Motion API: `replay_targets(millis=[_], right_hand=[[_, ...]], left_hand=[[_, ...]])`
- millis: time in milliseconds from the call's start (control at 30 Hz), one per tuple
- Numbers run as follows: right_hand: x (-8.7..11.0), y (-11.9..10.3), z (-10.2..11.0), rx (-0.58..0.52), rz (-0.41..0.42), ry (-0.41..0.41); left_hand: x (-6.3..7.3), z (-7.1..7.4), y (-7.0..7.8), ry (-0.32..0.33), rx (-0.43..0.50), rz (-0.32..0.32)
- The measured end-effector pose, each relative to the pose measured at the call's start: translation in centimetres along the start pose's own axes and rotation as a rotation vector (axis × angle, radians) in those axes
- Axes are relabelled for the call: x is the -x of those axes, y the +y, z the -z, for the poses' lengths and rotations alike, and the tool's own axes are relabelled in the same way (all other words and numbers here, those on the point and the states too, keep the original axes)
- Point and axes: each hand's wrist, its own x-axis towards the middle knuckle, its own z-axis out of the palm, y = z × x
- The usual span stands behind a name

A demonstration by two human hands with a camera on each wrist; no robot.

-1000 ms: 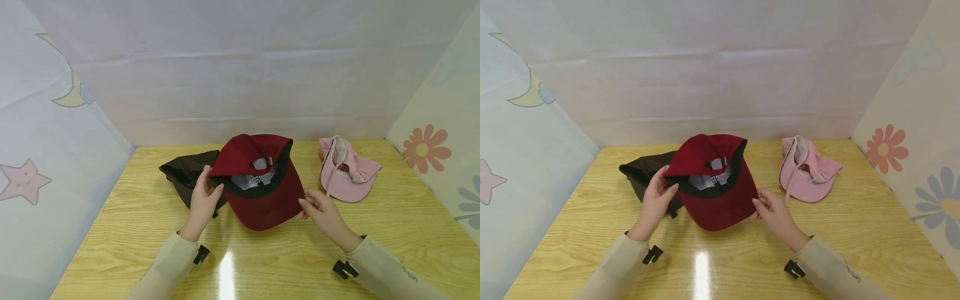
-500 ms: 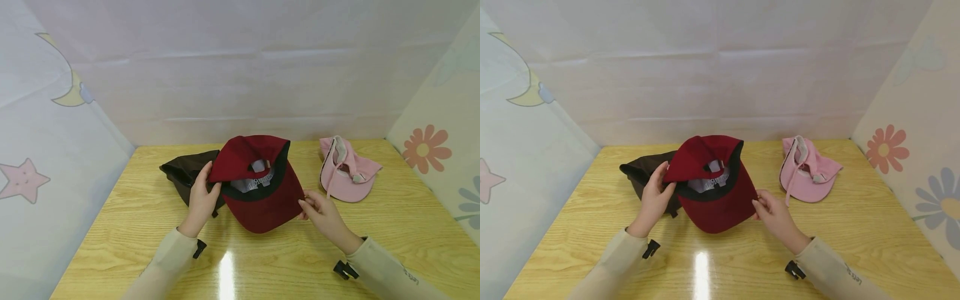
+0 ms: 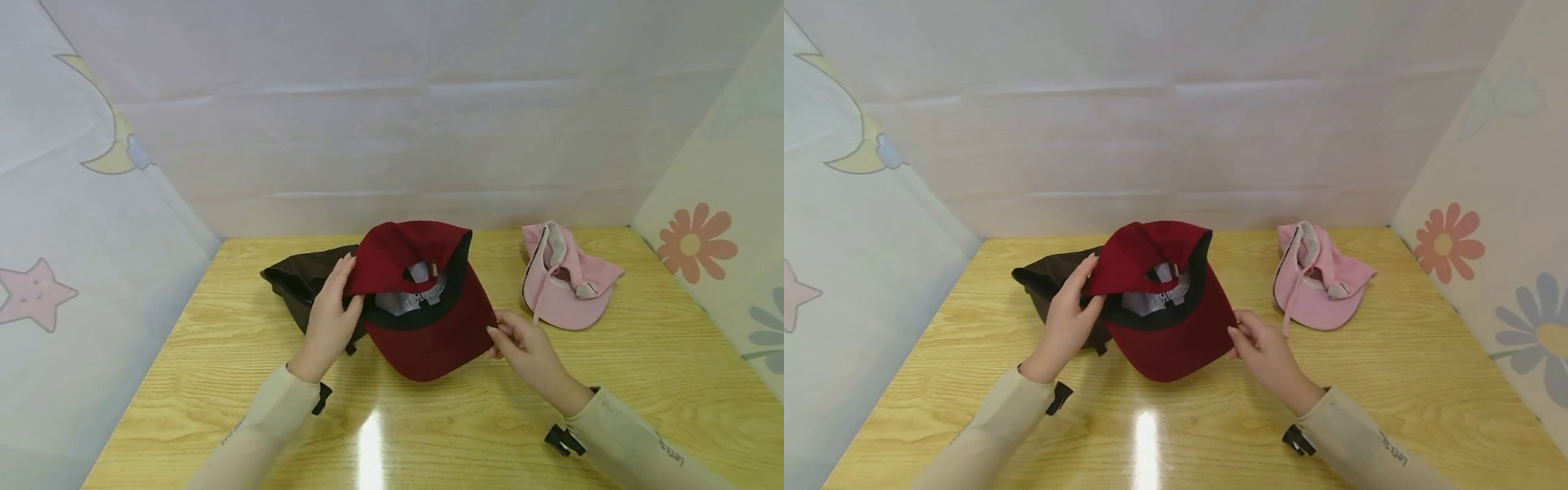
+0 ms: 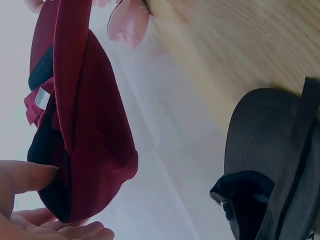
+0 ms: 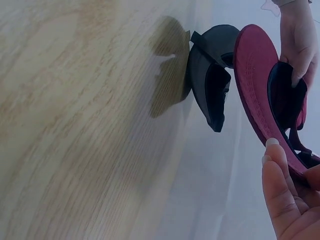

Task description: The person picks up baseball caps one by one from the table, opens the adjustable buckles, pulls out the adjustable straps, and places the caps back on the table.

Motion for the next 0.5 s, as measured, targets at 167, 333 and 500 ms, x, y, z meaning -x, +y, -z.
replay_targets(millis=[167,333,500], right_hand=[[0.0,0.0,0.0,0.006,0.013,-0.008],[-0.1,0.1,0.0,0.012,0.012,-0.014],[-0.1,0.1,0.1,0.038,-0.034,-0.027]], left_hand=[[-0.3,0.1,0.3,-0.012,-0.058,-0.111],[-0.6,0.2,0.5,-0.004,-0.013,-0.165],[-1.1,0.6,1.0,0.027,0.128,-0.152]])
